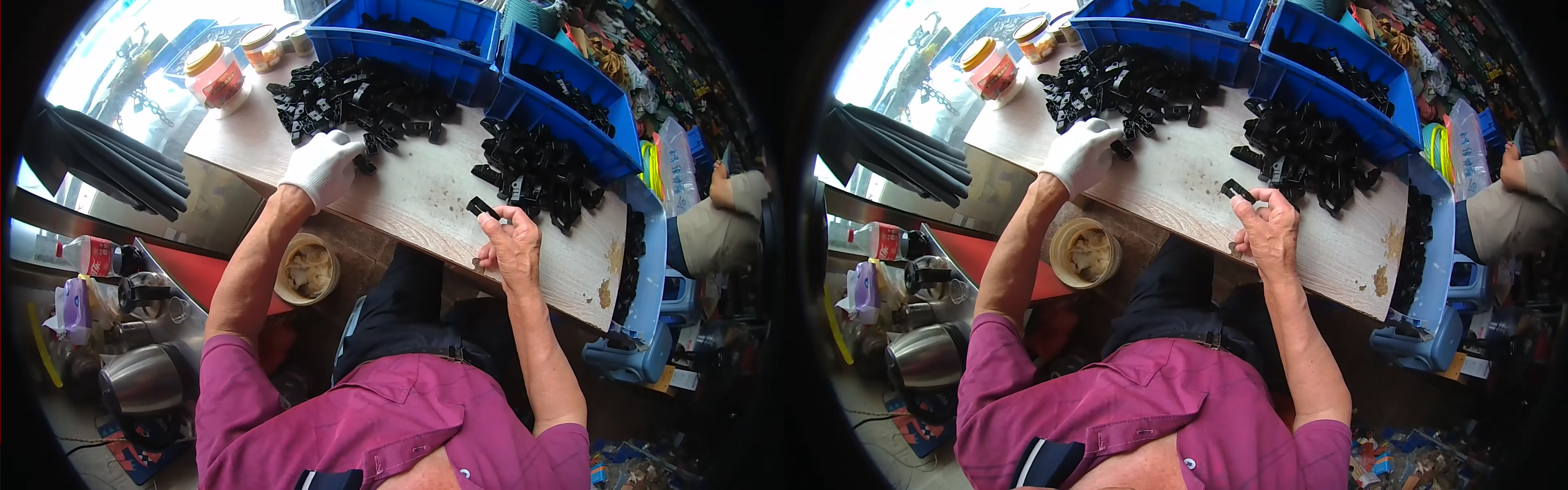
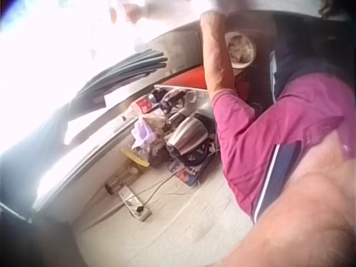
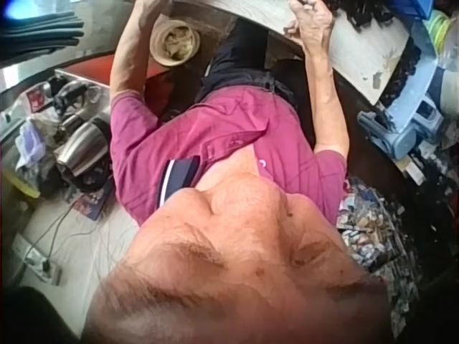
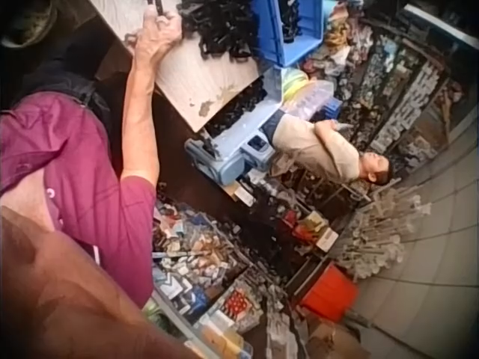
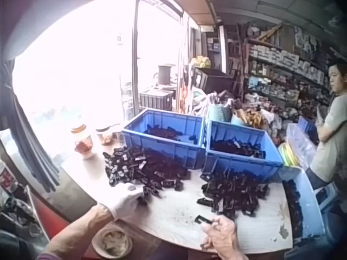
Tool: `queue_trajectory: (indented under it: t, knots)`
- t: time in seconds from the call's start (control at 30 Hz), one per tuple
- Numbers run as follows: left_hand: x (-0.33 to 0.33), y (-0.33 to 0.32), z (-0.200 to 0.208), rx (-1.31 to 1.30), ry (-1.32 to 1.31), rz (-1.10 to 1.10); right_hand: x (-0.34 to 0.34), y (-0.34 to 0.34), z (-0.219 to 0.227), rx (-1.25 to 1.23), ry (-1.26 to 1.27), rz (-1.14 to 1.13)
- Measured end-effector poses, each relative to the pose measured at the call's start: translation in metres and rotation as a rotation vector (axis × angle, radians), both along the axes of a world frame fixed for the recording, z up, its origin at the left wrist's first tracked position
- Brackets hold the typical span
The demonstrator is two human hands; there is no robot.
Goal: Sorting and inspecting small black plastic components at a workbench in a workshop.
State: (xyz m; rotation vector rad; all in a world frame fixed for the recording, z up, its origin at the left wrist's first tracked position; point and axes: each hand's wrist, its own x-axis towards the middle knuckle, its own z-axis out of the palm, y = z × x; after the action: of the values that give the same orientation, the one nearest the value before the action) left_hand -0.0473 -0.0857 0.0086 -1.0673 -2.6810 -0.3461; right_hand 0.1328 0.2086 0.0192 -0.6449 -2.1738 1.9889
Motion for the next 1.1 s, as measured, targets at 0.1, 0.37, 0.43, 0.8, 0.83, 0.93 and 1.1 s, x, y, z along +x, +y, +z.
queue_trajectory:
  t: [0.1,0.37,0.43,0.8,0.83,0.93,1.1]
  knots:
    - [0.009,0.004,0.004,0.137,0.037,-0.009,-0.001,-0.001,0.001,-0.007,-0.004,0.002]
    - [0.026,0.014,-0.001,0.147,0.131,-0.132,0.001,0.0,0.0,-0.007,-0.011,0.008]
    - [0.023,0.018,-0.005,0.165,0.125,-0.104,0.001,0.001,0.0,-0.001,-0.028,0.006]
    - [0.072,0.113,-0.004,0.568,-0.208,-0.368,-0.001,0.004,-0.002,-0.005,-0.045,0.061]
    - [0.072,0.12,-0.004,0.547,-0.216,-0.407,-0.002,0.005,-0.002,-0.002,-0.047,0.057]
    - [0.069,0.128,-0.004,0.532,-0.25,-0.463,-0.004,0.005,-0.002,0.012,-0.068,0.078]
    - [0.061,0.127,-0.007,0.411,-0.263,-0.543,-0.006,0.0,0.0,0.137,-0.116,0.058]
